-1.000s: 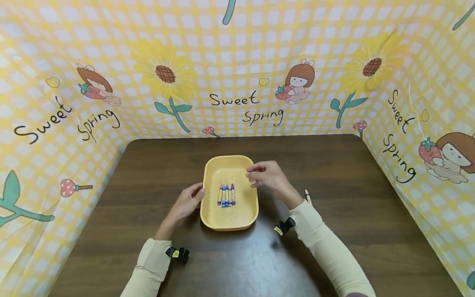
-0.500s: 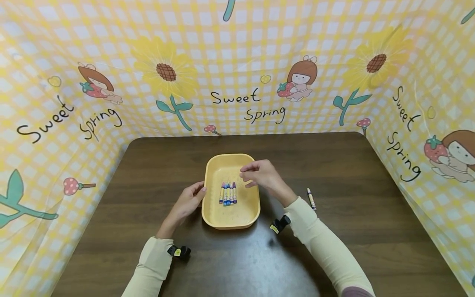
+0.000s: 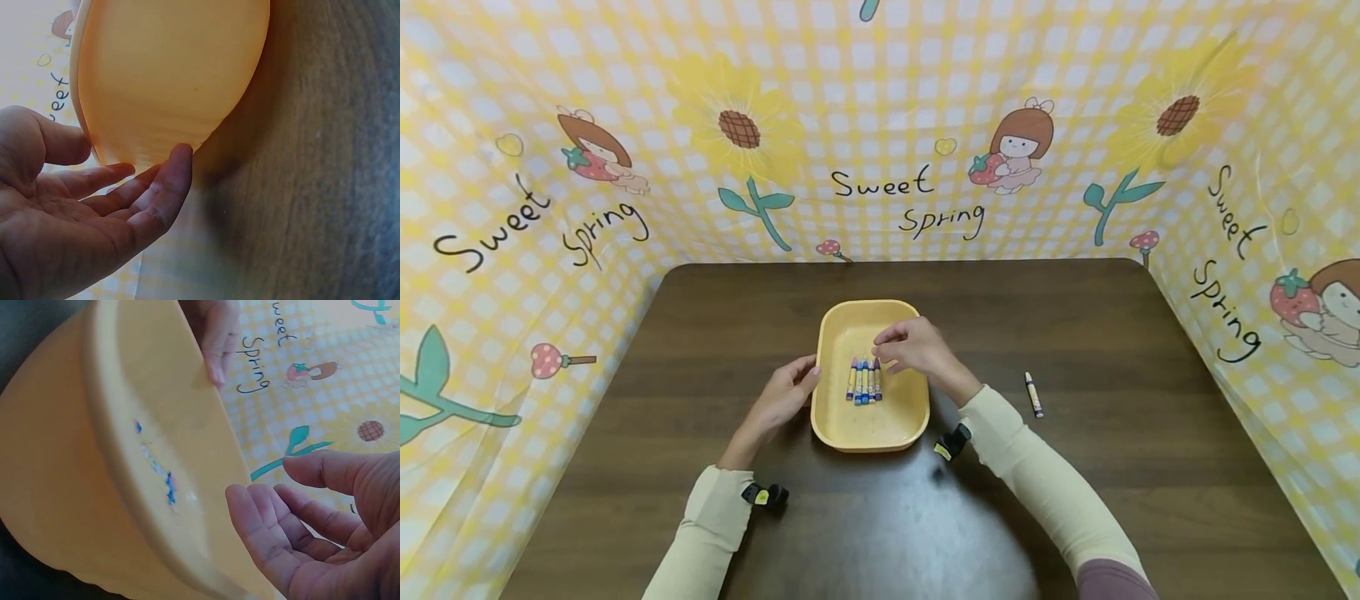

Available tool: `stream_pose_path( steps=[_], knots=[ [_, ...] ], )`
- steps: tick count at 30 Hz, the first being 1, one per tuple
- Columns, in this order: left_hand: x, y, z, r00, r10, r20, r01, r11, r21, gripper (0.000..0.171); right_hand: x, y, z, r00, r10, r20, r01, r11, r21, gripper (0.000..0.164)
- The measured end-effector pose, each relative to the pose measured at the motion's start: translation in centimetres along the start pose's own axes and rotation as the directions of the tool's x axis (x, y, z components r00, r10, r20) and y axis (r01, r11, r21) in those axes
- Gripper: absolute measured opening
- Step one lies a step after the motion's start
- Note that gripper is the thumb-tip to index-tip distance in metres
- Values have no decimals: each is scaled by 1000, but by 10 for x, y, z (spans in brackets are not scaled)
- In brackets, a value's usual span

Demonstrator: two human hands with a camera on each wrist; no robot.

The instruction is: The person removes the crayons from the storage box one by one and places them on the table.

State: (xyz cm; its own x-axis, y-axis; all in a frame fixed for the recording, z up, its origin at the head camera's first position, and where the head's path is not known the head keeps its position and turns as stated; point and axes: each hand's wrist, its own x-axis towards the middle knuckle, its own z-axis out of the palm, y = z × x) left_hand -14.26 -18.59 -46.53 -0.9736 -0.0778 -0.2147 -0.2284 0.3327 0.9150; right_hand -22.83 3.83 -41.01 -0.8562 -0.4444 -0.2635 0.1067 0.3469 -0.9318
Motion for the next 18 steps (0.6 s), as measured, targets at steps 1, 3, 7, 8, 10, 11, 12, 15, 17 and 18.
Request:
stream_pose_path(
  steps=[1, 3, 7, 8, 10, 11, 12, 15, 17, 18],
  knots=[
    [0, 0, 0, 1000, 6, -2, -6, 1000, 1, 49, 1, 1, 1, 1000, 1, 3, -1, 1000, -9, 20],
    [1, 0, 0, 1000, 20, -5, -20, 1000, 2, 48, 2, 2, 4, 1000, 4, 13, -4, 1000, -19, 21],
    [1, 0, 0, 998, 54, -16, -53, 998, 24, 47, 5, 6, 9, 999, 10, 36, -10, 1000, -9, 22],
    [1, -1, 0, 998, 55, -15, -55, 998, 23, 46, 6, 7, 10, 999, 12, 42, -12, 1000, -5, 23],
    [2, -1, 0, 998, 59, -14, -59, 998, 27, 46, 7, 8, 11, 999, 18, 51, -18, 1000, 1, 24],
    [2, -2, 0, 998, 55, -8, -55, 998, 15, 47, 7, 9, 12, 998, 20, 54, -20, 1000, -4, 25],
    [2, -2, 0, 999, 54, -5, -54, 999, 8, 47, 7, 8, 12, 998, 27, 54, -26, 1000, -9, 26],
    [2, -3, 0, 999, 53, -3, -53, 999, 2, 47, 9, 8, 13, 997, 44, 56, -43, 999, -25, 26],
    [2, -3, 0, 999, 53, -6, -53, 999, 1, 47, 10, 8, 15, 997, 55, 55, -53, 998, -35, 25],
    [2, -3, 0, 999, 52, -9, -52, 999, 2, 47, 11, 8, 16, 997, 61, 55, -59, 998, -32, 24]
  ],
)
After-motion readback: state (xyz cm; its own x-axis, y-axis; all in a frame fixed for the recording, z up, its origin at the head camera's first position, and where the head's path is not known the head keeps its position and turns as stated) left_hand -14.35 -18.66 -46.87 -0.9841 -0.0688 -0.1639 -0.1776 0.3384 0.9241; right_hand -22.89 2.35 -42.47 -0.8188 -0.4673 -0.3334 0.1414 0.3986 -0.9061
